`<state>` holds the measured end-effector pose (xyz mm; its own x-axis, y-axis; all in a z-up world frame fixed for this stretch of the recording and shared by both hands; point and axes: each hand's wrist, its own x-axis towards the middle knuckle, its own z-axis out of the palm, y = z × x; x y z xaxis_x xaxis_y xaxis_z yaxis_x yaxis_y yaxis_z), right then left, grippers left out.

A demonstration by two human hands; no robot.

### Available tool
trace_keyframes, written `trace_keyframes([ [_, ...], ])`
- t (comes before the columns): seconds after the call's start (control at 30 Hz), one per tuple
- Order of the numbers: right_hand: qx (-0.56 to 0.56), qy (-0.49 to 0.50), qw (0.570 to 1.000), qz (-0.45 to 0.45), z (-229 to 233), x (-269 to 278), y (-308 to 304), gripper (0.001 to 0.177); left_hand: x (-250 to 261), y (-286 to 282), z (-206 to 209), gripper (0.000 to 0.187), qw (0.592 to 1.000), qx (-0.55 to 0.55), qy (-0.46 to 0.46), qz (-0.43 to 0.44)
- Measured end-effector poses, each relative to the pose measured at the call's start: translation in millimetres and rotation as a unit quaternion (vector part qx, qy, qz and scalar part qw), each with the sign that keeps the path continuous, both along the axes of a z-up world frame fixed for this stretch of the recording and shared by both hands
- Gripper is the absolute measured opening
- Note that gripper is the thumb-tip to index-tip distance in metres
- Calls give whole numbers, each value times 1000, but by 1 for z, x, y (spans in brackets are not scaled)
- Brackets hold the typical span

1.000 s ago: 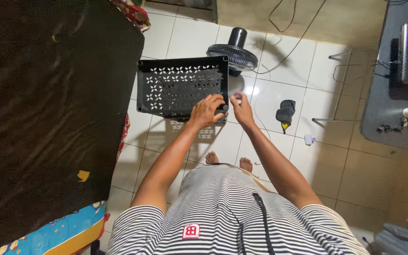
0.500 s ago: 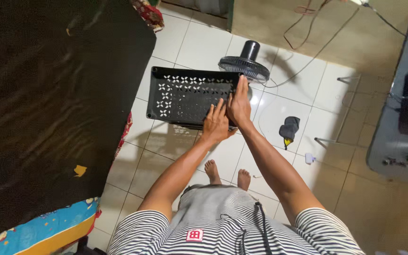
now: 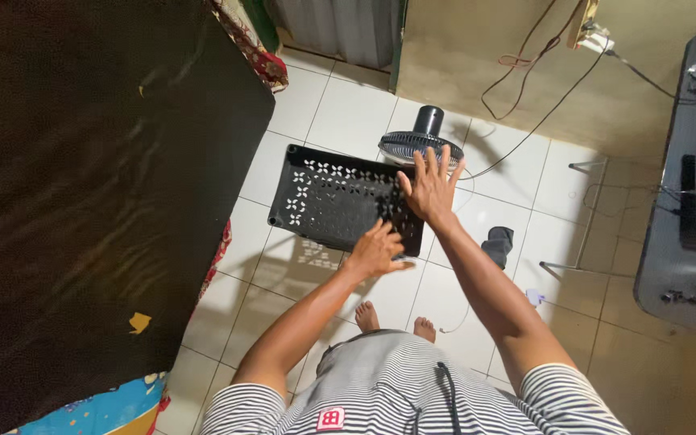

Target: The person assembles a black perforated plastic shelving unit by inserting small black plastic feet into the tray corners and wiping the surfaces with a yellow cloth. The person then stacks additional trays to form a multi-tiered unit and continues wiping the assembled structure.

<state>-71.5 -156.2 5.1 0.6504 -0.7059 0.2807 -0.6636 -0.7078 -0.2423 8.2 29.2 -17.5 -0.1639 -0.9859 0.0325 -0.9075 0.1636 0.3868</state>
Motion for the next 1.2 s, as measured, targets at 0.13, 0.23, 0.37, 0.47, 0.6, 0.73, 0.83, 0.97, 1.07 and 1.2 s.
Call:
trace_keyframes([
  [0.13, 212, 167, 954, 128, 1, 14, -17, 56, 18, 24, 18, 75, 984, 96, 149, 36],
  [0.23, 263, 171, 940, 135, -8, 14, -20, 60, 70, -2, 19, 80, 985, -9, -12, 173],
  [0.37, 288, 113, 942, 126, -13, 14, -19, 60, 133, -28, 5, 94, 959, 1, -82, 271],
  [0.47, 279, 122, 947, 101, -10, 20, -18, 58, 146, -40, -7, 99, 955, 71, -38, 284],
  [0.6, 257, 146, 951, 87, 2, 19, -13, 58, 129, -42, -13, 108, 951, 63, -70, 294],
  [0.73, 266, 110, 953, 91, 13, 23, -18, 55, 133, -48, -4, 107, 946, 106, -22, 305],
  [0.83, 242, -133, 958, 82, -4, 2, -22, 49, 128, -51, -6, 107, 935, 134, -15, 327],
  [0.97, 290, -379, 872, -112, -46, -50, -12, 35, 118, -65, -11, 104, 919, 63, -89, 378],
  [1.07, 344, -342, 858, -170, -80, -132, 15, 28, 107, -82, -10, 102, 889, 94, -47, 446],
  [1.2, 448, -229, 822, -266, -128, -245, 51, 29, 88, -104, 7, 110, 860, 75, 37, 503],
])
